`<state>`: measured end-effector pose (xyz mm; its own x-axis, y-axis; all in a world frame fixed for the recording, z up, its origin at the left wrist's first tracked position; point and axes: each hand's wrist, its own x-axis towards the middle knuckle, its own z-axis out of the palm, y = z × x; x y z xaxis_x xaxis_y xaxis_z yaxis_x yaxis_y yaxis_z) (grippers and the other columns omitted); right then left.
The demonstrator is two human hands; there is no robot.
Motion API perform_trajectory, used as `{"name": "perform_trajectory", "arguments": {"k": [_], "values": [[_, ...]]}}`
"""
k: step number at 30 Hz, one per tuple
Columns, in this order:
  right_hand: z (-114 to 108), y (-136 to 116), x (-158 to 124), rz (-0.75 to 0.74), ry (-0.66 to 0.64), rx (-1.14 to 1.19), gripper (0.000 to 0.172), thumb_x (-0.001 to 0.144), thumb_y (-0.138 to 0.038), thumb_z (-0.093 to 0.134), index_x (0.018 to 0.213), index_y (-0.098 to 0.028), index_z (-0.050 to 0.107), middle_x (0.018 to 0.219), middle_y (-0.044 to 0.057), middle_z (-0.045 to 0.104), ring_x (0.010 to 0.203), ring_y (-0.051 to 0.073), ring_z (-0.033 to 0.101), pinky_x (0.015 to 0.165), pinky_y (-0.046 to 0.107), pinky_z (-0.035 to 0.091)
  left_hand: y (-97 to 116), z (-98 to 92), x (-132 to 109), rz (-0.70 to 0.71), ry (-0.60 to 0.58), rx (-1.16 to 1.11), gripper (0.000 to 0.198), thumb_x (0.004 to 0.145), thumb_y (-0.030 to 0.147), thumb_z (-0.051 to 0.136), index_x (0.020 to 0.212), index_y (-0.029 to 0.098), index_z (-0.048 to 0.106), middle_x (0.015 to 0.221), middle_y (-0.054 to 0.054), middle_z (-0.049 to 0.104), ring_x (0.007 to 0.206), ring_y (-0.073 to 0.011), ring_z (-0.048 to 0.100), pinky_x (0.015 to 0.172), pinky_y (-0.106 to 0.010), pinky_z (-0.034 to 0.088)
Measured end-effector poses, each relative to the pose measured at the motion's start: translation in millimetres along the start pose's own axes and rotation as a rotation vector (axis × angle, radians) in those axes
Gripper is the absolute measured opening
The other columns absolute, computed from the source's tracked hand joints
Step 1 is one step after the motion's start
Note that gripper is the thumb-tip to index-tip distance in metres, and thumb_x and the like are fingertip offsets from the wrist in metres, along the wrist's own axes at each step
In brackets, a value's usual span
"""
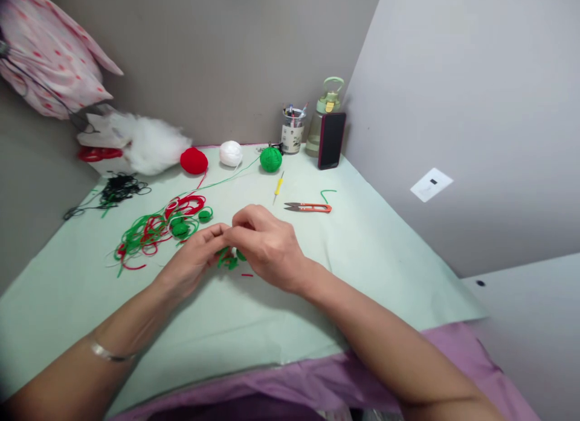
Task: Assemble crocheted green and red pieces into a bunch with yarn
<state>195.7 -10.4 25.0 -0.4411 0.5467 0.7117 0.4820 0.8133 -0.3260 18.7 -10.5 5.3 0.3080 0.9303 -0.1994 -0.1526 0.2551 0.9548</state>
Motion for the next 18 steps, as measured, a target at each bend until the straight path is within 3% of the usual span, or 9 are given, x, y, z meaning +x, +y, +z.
{"name": "perform_trajectory", "arguments": {"k": [3, 8, 12, 16, 18], "values": [[-3, 3, 4, 0.118, 0.009, 0.166, 0.012, 0.094, -0.014, 0.058, 0.088, -0.017, 0.068, 0.089, 0.005, 0.06, 0.078, 0.013, 0.057, 0.068, 0.025, 0.046, 2, -1.1, -1, -0.026, -0.01, -0.015, 0.018, 0.078, 0.031, 0.072, 0.082, 0.015, 0.064, 0.067, 0.003, 0.054, 0.057, -0.0076, 0.044, 0.055, -0.02, 0.037], [-2, 15, 3, 0.306, -0.113, 0.312, 0.01, 0.092, -0.019, 0.063, 0.083, -0.018, 0.067, 0.081, 0.002, 0.06, 0.073, 0.012, 0.055, 0.064, 0.025, 0.043, 4, -2.1, -2, -0.067, -0.025, -0.046, 0.021, 0.076, 0.032, 0.074, 0.084, 0.015, 0.065, 0.074, 0.0, 0.06, 0.059, -0.0084, 0.048, 0.055, -0.02, 0.039], [-2, 9, 2, 0.302, -0.133, 0.297, 0.01, 0.092, -0.019, 0.063, 0.084, -0.017, 0.069, 0.081, 0.002, 0.056, 0.069, 0.011, 0.054, 0.062, 0.024, 0.043, 1, -2.3, -1, -0.044, -0.047, -0.013, 0.022, 0.076, 0.034, 0.075, 0.083, 0.015, 0.066, 0.071, 0.001, 0.057, 0.057, -0.0085, 0.045, 0.053, -0.021, 0.036], [-4, -2, 5, 0.178, -0.035, 0.239, 0.013, 0.093, -0.017, 0.059, 0.085, -0.017, 0.069, 0.084, 0.004, 0.057, 0.074, 0.013, 0.055, 0.064, 0.025, 0.043, -4, -3.4, 2, -0.038, -0.075, 0.014, 0.023, 0.078, 0.036, 0.073, 0.082, 0.015, 0.065, 0.068, 0.002, 0.052, 0.057, -0.0088, 0.044, 0.054, -0.022, 0.035], [-4, -1, 6, 0.195, -0.012, 0.27, 0.013, 0.093, -0.017, 0.059, 0.083, -0.018, 0.067, 0.086, 0.004, 0.059, 0.077, 0.013, 0.055, 0.067, 0.026, 0.044, -6, -4.6, 3, -0.042, -0.08, 0.019, 0.022, 0.079, 0.035, 0.073, 0.084, 0.015, 0.065, 0.068, 0.002, 0.051, 0.057, -0.0088, 0.043, 0.054, -0.022, 0.035]]}}
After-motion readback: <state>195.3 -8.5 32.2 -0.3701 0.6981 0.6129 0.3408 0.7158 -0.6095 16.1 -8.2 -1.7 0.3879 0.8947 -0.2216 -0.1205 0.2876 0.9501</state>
